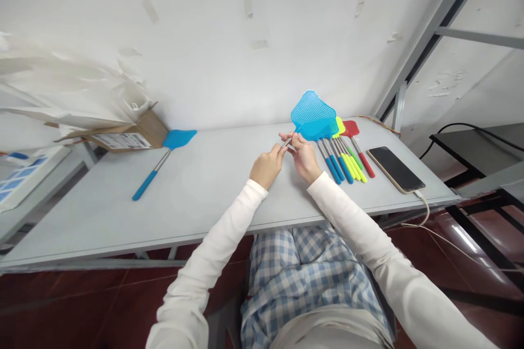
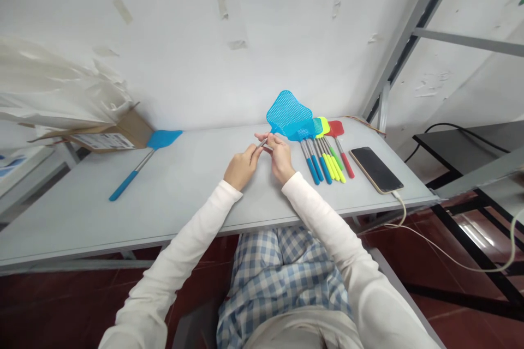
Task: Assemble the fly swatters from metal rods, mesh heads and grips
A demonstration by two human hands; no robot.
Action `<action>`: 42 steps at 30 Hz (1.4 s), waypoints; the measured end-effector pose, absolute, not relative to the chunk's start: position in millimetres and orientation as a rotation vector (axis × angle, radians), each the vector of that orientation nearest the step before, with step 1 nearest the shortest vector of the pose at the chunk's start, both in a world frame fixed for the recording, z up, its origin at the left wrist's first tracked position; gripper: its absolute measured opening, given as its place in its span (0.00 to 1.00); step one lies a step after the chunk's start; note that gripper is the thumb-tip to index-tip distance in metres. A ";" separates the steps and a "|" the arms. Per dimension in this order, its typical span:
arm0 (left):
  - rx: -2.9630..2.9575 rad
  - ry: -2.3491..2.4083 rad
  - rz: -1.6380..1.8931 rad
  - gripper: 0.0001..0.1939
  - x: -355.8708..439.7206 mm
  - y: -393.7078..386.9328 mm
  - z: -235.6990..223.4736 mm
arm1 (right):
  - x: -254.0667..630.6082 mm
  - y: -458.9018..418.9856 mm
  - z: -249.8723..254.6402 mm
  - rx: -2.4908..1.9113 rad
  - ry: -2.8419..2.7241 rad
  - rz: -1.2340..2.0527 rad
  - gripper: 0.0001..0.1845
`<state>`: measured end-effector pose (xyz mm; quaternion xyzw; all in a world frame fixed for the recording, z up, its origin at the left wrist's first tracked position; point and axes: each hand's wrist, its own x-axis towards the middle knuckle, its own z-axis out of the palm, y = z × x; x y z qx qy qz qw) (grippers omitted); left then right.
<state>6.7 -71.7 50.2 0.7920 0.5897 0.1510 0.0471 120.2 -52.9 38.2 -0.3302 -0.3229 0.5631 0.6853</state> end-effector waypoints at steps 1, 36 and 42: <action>2.418 1.796 0.466 0.22 7.0 -71.5 52.2 | 120.4 -51.3 40.7 -0.734 -0.709 1.266 0.08; 2.562 1.807 0.350 0.23 -23.5 -63.9 44.5 | 122.9 -29.5 68.9 -0.637 -0.655 1.203 0.27; 2.565 1.824 0.254 0.22 -47.8 -72.0 35.7 | 157.4 1.8 70.6 -0.628 -0.497 1.198 0.27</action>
